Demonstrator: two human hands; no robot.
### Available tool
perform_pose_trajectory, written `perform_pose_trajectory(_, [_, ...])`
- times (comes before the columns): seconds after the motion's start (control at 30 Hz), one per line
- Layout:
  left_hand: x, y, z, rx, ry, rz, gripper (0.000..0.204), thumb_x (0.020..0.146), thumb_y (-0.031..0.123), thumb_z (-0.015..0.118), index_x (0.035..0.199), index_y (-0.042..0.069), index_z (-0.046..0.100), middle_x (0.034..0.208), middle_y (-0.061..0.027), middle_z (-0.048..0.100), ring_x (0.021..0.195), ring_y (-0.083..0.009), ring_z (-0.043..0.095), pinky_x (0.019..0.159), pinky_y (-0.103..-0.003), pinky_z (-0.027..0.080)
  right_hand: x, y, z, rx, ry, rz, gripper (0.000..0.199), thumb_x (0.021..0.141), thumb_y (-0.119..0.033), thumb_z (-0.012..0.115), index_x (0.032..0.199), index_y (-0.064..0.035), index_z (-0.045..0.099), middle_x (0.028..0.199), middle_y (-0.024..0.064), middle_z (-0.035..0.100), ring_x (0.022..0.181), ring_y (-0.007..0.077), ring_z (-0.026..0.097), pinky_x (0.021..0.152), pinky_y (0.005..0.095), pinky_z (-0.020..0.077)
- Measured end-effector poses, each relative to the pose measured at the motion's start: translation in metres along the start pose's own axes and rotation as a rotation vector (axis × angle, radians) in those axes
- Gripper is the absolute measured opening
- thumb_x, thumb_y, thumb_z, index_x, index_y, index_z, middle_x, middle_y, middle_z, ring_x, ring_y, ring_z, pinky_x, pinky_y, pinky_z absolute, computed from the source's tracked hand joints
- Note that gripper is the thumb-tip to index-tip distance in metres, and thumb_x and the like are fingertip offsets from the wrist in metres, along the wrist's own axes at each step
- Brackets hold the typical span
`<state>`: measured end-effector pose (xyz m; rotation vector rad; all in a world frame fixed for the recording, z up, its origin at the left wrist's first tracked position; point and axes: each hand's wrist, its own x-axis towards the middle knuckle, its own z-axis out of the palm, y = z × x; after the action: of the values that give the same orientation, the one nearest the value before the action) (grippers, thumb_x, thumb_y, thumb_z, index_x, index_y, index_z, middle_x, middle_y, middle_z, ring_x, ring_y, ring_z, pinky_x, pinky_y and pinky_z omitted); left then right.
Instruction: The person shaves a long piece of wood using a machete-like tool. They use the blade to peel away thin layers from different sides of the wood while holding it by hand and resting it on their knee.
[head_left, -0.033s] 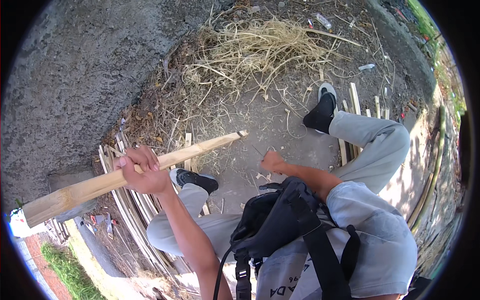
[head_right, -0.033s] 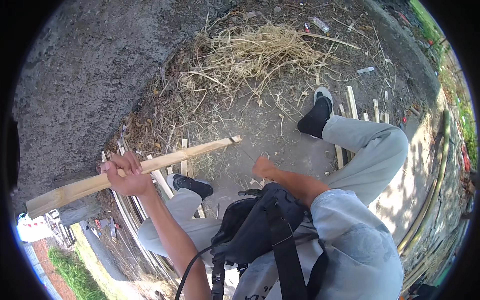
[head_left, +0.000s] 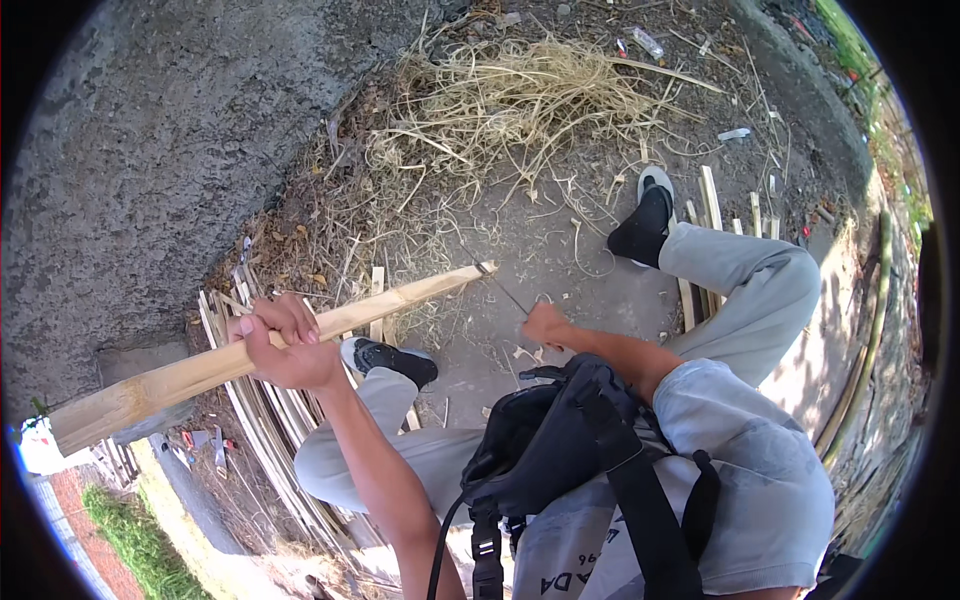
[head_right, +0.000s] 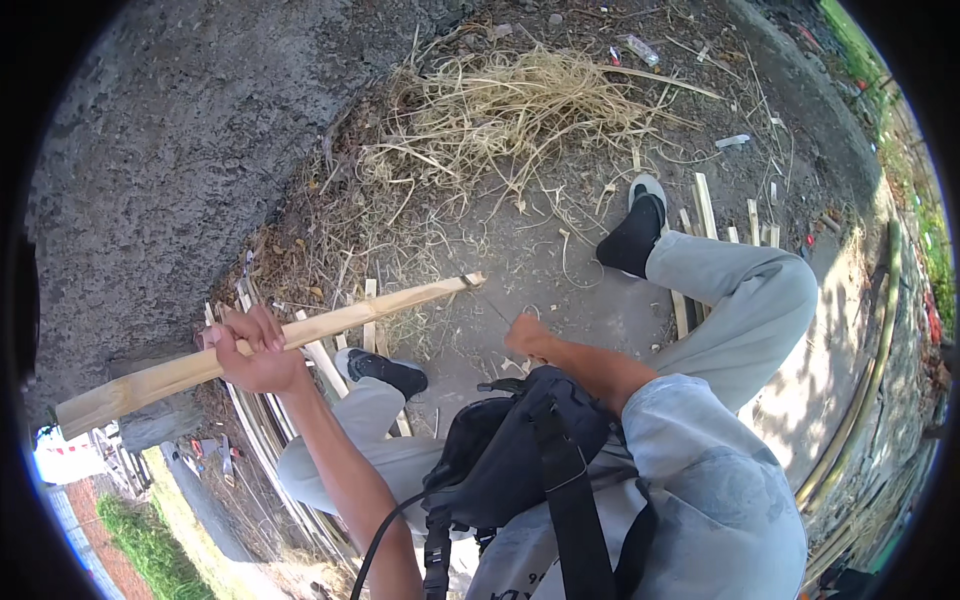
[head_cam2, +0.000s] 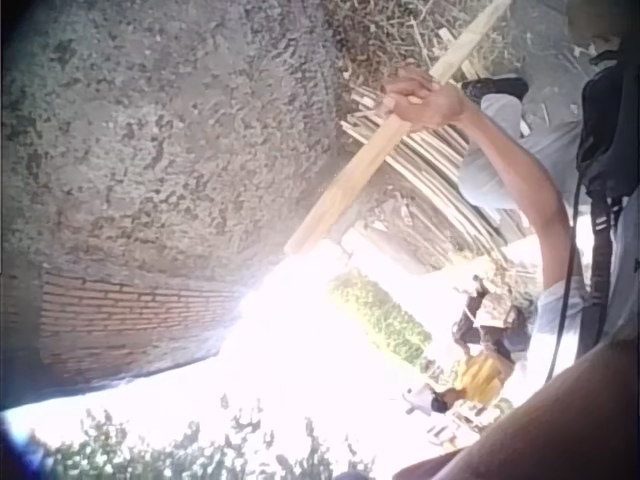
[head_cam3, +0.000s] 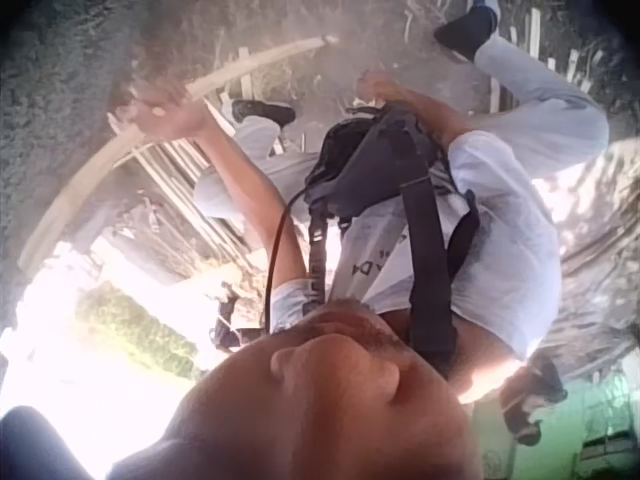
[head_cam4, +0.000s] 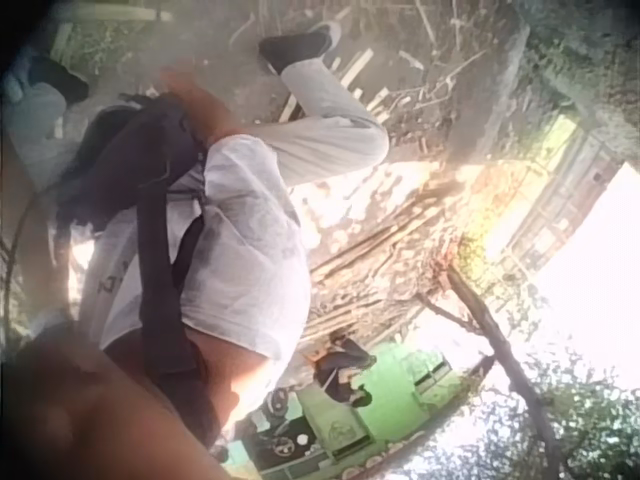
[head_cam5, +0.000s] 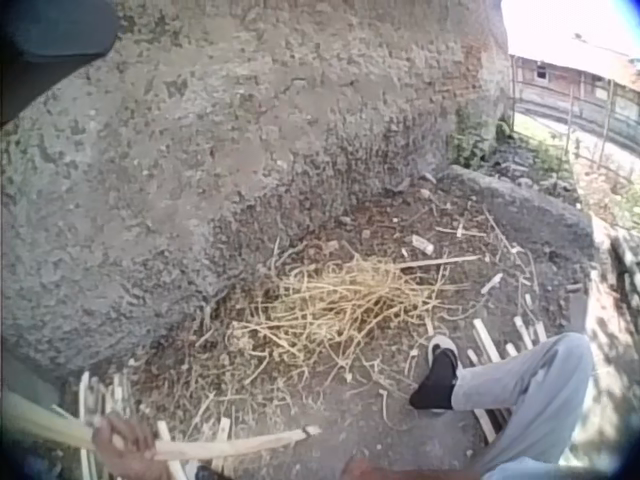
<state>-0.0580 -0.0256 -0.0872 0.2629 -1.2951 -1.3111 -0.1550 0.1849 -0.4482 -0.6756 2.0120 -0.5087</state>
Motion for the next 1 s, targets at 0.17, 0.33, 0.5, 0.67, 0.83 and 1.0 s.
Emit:
perform_pose_trajectory(0.17, [0.003,-0.004,-0.005,-0.022,0.020,-0.011,0.014,0.092,0.018,0.045,0.082,0.011,0.038,0.048,-0.0015,0.027,0.036,-0.0096,0.023,0.033,-0.023,0.020,-0.004,-0.010,0.003,0.102,0.097,0.046,0.040,0.080,-0.032,0.060,0.067,0.0062,0.065,0.065,0.0280,0.061,0.067,0.0438,0.064,0.067,0.0450,0.0526])
perform_pose_trajectory(0.33, [0.000,0.004,-0.015,0.025,0.048,0.015,0.014,0.092,0.019,0.045,0.083,0.011,0.040,0.048,-0.0013,0.027,0.036,-0.0099,0.024,0.033,-0.023,0.020,-0.059,-0.096,-0.030,0.214,0.147,-0.128,0.050,0.095,-0.042,0.043,0.104,0.0032,0.061,0.077,0.0267,0.064,0.079,0.0451,0.063,0.073,0.0521,0.0496])
perform_pose_trajectory(0.5, [0.000,0.006,-0.014,0.010,0.027,0.020,0.011,0.093,0.020,0.046,0.085,0.012,0.042,0.048,-0.0015,0.027,0.036,-0.0099,0.025,0.032,-0.023,0.020,-0.060,-0.094,-0.016,0.234,0.206,-0.330,0.046,0.098,-0.039,0.036,0.111,-0.0006,0.056,0.079,0.0287,0.063,0.082,0.0477,0.061,0.074,0.0540,0.0484])
perform_pose_trajectory(0.67, [0.002,-0.007,-0.007,-0.022,0.019,0.012,0.013,0.093,0.020,0.045,0.083,0.012,0.041,0.048,-0.0014,0.027,0.036,-0.0096,0.025,0.032,-0.023,0.020,0.000,0.006,0.019,0.140,0.289,-0.088,0.050,0.099,-0.038,0.034,0.098,0.0020,0.064,0.075,0.0298,0.060,0.076,0.0500,0.059,0.071,0.0544,0.0481])
perform_pose_trajectory(0.83, [0.001,0.005,-0.009,0.057,0.037,0.033,0.014,0.093,0.019,0.045,0.082,0.012,0.039,0.048,-0.0012,0.027,0.036,-0.0094,0.025,0.033,-0.022,0.020,-0.035,-0.043,0.003,0.145,0.342,-0.206,0.060,0.099,-0.040,0.033,0.075,0.0072,0.063,0.076,0.0320,0.060,0.080,0.0498,0.059,0.075,0.0542,0.0482])
perform_pose_trajectory(1.0, [0.001,0.002,-0.003,0.029,0.069,0.008,0.014,0.092,0.018,0.045,0.082,0.012,0.038,0.049,-0.0011,0.027,0.036,-0.0094,0.025,0.033,-0.022,0.020,-0.021,-0.008,0.008,0.159,0.293,-0.018,0.061,0.098,-0.041,0.033,0.076,0.0068,0.063,0.078,0.0324,0.060,0.082,0.0504,0.059,0.076,0.0547,0.0478])
